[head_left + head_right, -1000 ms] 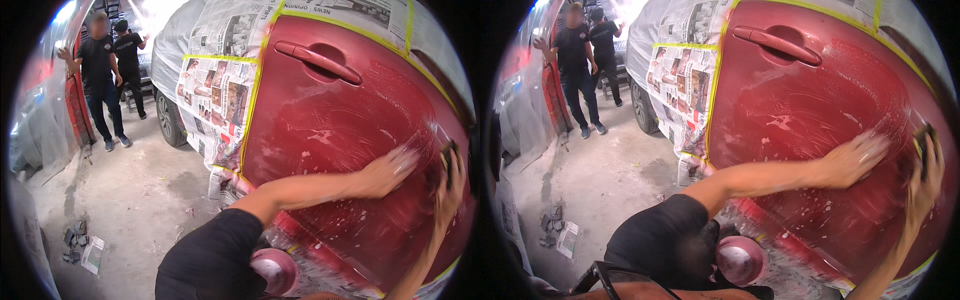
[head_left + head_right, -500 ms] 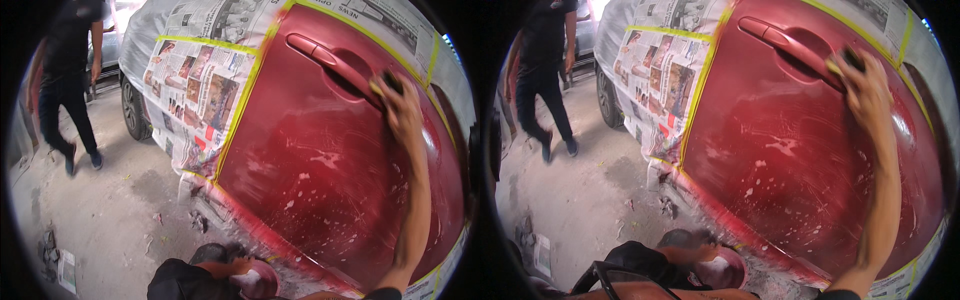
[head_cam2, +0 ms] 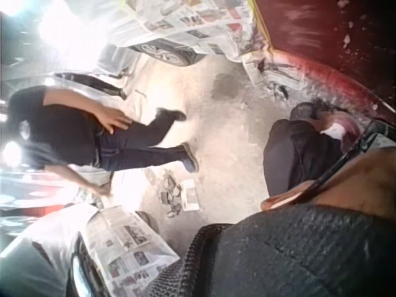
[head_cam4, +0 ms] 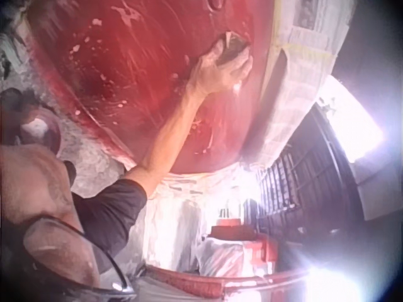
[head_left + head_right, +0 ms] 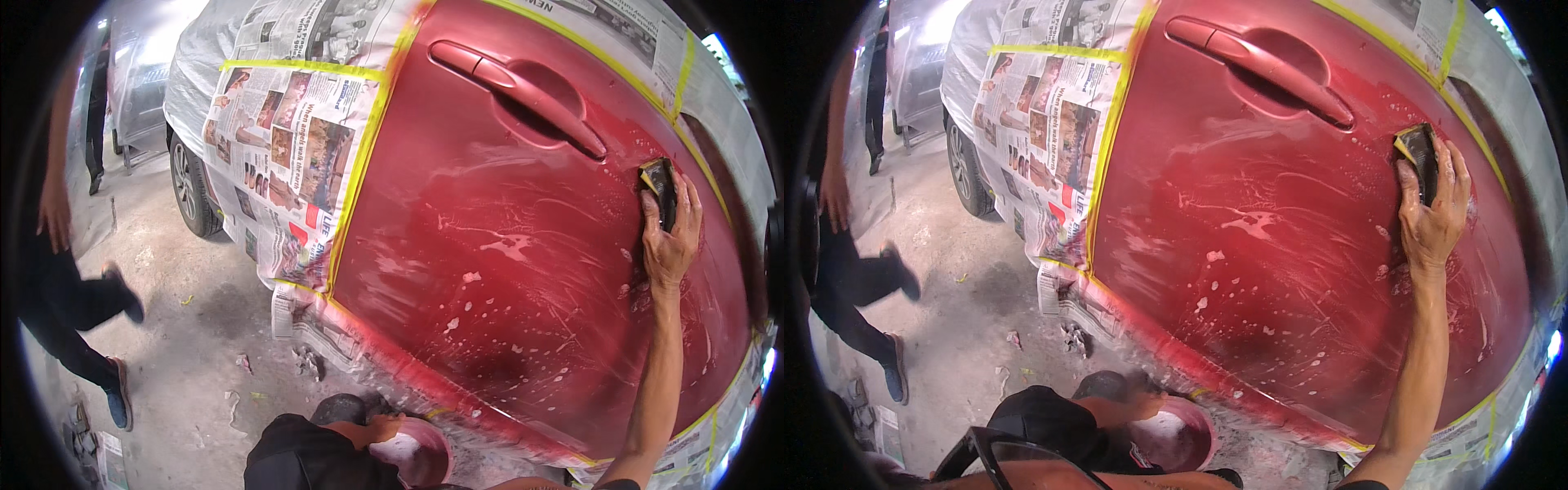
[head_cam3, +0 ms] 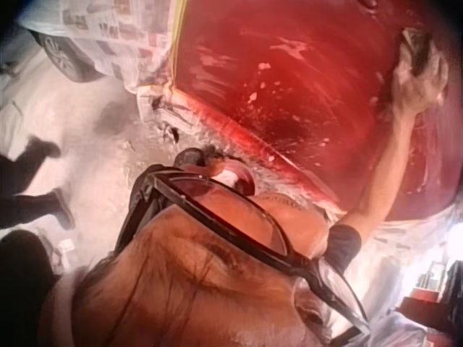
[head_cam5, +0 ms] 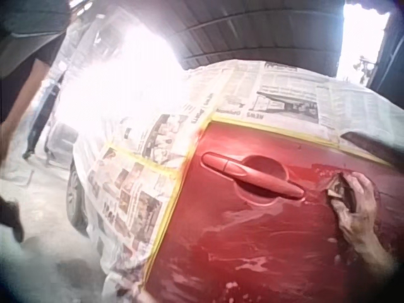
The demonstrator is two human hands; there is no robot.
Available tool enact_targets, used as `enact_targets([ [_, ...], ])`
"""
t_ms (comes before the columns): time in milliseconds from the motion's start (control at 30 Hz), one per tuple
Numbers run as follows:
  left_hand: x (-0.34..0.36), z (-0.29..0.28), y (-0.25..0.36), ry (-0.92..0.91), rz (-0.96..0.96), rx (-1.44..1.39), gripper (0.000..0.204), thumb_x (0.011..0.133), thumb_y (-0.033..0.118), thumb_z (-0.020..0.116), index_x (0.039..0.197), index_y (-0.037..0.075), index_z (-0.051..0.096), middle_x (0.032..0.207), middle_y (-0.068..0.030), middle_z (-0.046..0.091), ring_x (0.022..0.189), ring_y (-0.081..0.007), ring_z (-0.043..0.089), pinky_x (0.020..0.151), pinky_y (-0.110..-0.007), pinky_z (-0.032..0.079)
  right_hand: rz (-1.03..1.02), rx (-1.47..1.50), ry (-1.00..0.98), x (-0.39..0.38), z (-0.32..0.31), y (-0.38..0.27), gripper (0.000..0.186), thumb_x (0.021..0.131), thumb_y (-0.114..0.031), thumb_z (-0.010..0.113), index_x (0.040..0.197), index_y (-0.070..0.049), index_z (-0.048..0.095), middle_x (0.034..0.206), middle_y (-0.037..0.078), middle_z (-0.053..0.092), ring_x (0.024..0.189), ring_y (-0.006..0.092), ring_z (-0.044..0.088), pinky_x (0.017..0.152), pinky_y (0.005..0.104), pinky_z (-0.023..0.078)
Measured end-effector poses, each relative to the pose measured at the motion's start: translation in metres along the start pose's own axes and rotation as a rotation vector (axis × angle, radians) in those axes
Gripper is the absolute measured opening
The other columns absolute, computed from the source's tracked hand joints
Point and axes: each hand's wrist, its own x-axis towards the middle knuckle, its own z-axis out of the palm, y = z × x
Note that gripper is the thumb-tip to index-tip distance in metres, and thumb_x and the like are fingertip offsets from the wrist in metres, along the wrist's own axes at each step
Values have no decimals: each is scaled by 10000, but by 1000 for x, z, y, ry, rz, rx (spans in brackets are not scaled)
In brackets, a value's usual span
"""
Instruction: The person sands the surface of a red car door using a sanding block and soapy water from a pink bucket. The person repeatedly wets the sanding block in the bucket and applies it to the door, alternating between sanding and wiping the surface by hand.
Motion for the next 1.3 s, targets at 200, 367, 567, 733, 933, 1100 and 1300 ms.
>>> enact_targets([
  [200, 2, -11, 17, 145, 48, 117, 367, 893, 187, 452, 1248, 112, 504, 847, -131, 665, 708, -313, 669, 574, -453, 532, -18, -16, -279, -16, -31, 9, 442, 858, -38, 631, 1276, -178, 618, 1295, 165, 554, 1211, 336, 507, 1034, 414, 380],
  [367, 7, 22, -5, -112, -126, -129, 339, 861, 187, 524, 1187, 98, 554, 841, -129, 672, 676, -350, 654, 560, -508, 501, 38, -67, -271, -45, -42, 46, 463, 880, -12, 569, 1315, -169, 595, 1364, 181, 504, 1263, 325, 469, 1064, 407, 357],
  [567, 16, 13, 16, -118, -72, -57, 288, 886, 245, 483, 1094, 100, 620, 863, -146, 674, 729, -364, 663, 623, -520, 518, -117, -10, -231, 65, 34, -17, 424, 890, -70, 588, 1299, -183, 603, 1304, 198, 520, 1209, 365, 486, 1031, 411, 376],
  [733, 18, -60, 32, -299, -156, 67, 353, 897, 231, 461, 1210, 96, 556, 931, -129, 699, 816, -339, 686, 718, -525, 511, -110, -81, -243, -10, -7, 20, 388, 904, -85, 592, 1280, -177, 624, 1305, 200, 518, 1209, 357, 489, 1039, 418, 366],
  [933, 19, -44, 34, -292, -183, 53, 350, 898, 202, 423, 1214, 86, 518, 850, -174, 668, 791, -370, 683, 655, -519, 538, -207, 28, -134, 46, 40, -25, 363, 880, -103, 619, 1223, -211, 667, 1225, 201, 546, 1111, 355, 525, 975, 415, 405],
  [1100, 16, -59, 33, -275, -152, 56, 345, 910, 183, 406, 1218, 54, 491, 858, -180, 677, 733, -367, 687, 605, -513, 543, -188, 26, -141, 39, 28, -12, 363, 859, -116, 645, 1208, -208, 675, 1203, 199, 551, 1095, 349, 531, 952, 418, 415],
  [1300, 21, -51, 33, -267, -97, 3, 329, 939, 185, 377, 1223, 59, 486, 892, -183, 691, 752, -369, 691, 612, -516, 545, -171, 54, -138, 67, 43, -34, 330, 857, -119, 650, 1172, -206, 693, 1205, 175, 562, 1121, 329, 533, 967, 405, 416],
])
